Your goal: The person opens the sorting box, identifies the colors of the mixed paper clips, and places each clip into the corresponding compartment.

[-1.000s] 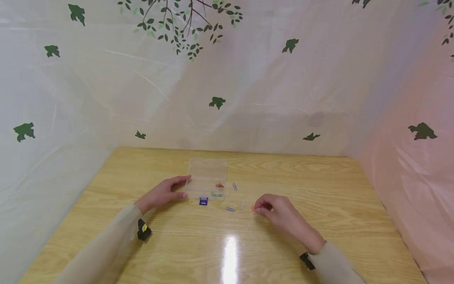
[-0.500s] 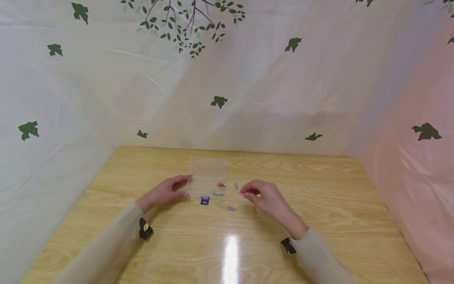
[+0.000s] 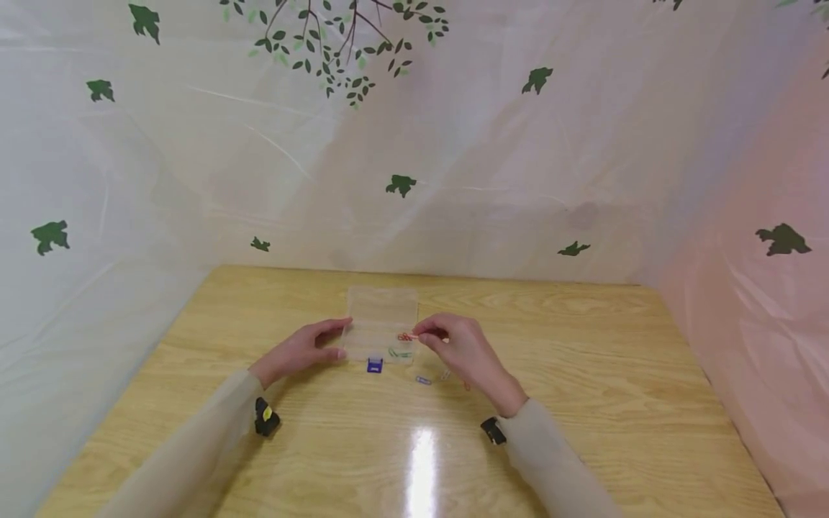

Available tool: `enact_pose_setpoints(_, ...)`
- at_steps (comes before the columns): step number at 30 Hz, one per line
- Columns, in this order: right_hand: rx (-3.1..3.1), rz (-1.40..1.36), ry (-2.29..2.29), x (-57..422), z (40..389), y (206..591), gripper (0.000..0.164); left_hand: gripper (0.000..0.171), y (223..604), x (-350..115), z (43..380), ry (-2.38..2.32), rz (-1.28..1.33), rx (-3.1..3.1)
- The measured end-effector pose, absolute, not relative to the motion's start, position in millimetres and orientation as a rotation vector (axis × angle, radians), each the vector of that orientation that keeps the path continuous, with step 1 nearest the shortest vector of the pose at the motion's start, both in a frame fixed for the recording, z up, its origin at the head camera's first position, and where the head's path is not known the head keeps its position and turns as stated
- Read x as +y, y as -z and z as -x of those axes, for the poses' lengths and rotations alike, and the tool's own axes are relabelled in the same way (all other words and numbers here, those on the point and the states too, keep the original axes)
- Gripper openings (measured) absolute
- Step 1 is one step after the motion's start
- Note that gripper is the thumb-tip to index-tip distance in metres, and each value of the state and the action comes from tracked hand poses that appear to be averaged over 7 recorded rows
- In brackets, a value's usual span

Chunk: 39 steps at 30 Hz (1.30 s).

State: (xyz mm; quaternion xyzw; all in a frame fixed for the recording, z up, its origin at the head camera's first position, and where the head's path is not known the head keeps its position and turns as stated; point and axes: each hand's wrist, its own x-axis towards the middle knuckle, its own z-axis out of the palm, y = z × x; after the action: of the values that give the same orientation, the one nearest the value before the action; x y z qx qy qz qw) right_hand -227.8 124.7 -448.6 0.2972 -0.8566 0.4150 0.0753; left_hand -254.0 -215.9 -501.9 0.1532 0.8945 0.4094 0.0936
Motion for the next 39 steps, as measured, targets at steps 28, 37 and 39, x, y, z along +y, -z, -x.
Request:
enact_pose_setpoints(28, -2.574, -0.87, -1.207, 89, 254, 450, 0.011, 0.068, 502, -215, 258, -1.201, -0.466, 2.658)
enact_pose_setpoints(37, -2.636, -0.812, -1.275, 76, 261, 455, 0.01, 0.069, 502, -215, 255, -1.178, -0.466, 2.676)
enact_pose_setpoints(39, -2.65, -0.804, -1.305, 73, 263, 455, 0.01, 0.069, 502, -215, 254, -1.18, -0.468, 2.677)
